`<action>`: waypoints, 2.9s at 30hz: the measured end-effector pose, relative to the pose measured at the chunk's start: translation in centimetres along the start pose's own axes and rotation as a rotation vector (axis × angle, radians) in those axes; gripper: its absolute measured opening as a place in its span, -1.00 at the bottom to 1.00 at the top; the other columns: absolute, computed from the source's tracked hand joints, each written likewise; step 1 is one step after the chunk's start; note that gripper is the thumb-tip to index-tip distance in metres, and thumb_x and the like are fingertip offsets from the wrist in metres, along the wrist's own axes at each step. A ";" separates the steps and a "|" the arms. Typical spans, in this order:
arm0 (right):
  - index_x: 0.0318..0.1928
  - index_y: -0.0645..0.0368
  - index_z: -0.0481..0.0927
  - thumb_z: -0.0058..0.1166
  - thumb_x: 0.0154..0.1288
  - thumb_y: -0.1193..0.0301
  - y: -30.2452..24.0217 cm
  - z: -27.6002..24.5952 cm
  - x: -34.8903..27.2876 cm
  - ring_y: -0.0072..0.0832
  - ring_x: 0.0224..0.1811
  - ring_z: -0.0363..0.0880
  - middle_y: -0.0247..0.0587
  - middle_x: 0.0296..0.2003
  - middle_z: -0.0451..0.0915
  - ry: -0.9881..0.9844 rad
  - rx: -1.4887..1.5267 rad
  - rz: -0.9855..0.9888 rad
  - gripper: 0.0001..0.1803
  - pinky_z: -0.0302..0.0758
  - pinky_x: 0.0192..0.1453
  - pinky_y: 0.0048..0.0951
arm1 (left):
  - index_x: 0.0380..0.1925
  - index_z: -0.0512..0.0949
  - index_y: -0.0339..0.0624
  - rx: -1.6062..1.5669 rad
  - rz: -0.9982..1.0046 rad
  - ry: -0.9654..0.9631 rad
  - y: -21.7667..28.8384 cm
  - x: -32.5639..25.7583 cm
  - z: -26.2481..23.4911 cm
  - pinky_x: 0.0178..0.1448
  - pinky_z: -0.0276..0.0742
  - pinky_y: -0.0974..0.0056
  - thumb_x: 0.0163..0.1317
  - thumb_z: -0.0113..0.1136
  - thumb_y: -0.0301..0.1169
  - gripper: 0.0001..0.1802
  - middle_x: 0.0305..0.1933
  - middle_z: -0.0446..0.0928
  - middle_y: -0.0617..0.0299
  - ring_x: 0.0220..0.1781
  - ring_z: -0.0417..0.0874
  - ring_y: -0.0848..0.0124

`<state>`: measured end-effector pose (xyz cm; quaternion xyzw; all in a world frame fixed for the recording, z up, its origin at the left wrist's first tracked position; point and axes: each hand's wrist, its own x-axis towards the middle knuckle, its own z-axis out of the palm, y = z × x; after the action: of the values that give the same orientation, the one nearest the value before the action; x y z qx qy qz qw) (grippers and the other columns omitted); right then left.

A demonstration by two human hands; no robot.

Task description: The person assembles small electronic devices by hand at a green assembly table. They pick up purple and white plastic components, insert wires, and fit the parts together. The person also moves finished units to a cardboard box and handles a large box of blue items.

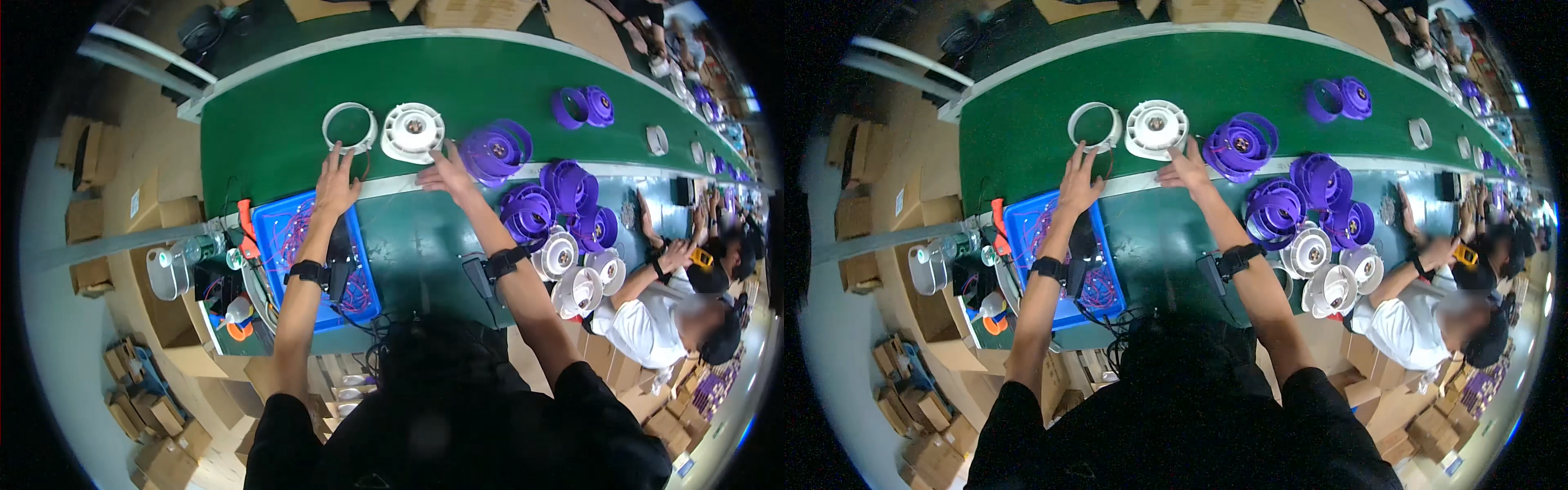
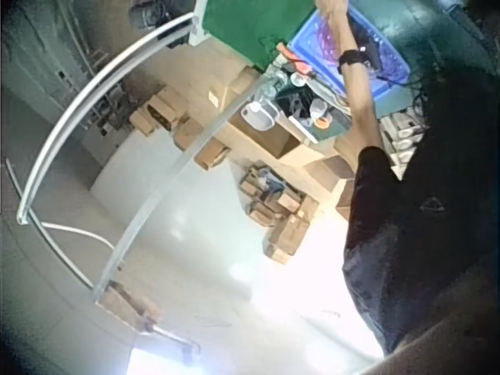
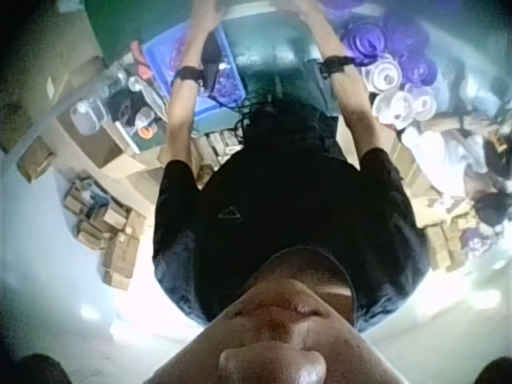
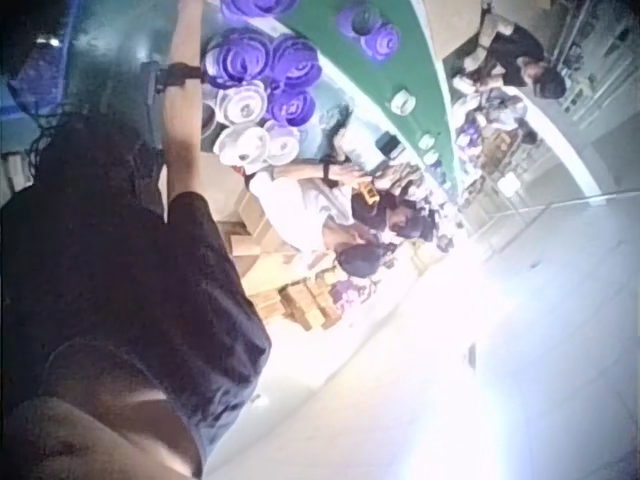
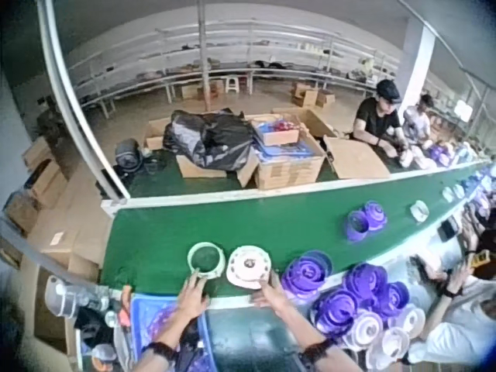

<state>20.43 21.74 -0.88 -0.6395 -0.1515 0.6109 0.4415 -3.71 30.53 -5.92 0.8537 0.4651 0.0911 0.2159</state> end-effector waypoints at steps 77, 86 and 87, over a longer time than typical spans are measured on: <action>-0.07 0.28 0.50 -0.17 0.44 0.29 0.9 -2.2 -27.8 -0.54 -0.43 0.63 -0.21 -0.38 0.64 -0.363 -0.210 -0.514 -0.69 0.54 -0.50 -0.57 | -0.09 0.49 -0.29 -1.697 -0.144 -0.052 24.3 -16.4 -8.6 -0.10 0.51 0.36 0.23 0.17 -0.45 -0.74 -0.19 0.57 0.21 -0.21 0.59 0.48; 0.07 0.32 0.40 -0.19 0.45 0.24 1.8 -3.8 -27.6 -0.46 -0.22 0.61 -0.11 -0.15 0.56 -0.508 -0.195 -0.488 -0.60 0.60 -0.39 -0.47 | -0.11 0.49 -0.27 -1.557 -0.014 -0.105 23.6 -16.2 -8.2 -0.06 0.46 0.37 0.26 0.14 -0.39 -0.75 -0.19 0.56 0.23 -0.17 0.56 0.48; 0.09 0.32 0.38 -0.20 0.45 0.24 1.9 -3.6 -27.7 -0.46 -0.22 0.61 -0.11 -0.12 0.55 -0.533 -0.213 -0.480 -0.59 0.61 -0.38 -0.46 | -0.16 0.51 -0.23 -1.535 -0.049 -0.123 23.4 -16.2 -8.4 -0.12 0.45 0.41 0.30 0.09 -0.34 -0.79 -0.26 0.56 0.29 -0.24 0.55 0.54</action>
<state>17.37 -0.99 15.13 -0.4466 -0.4694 0.6157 0.4484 2.05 8.34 12.86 0.4577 0.2774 0.3358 0.7751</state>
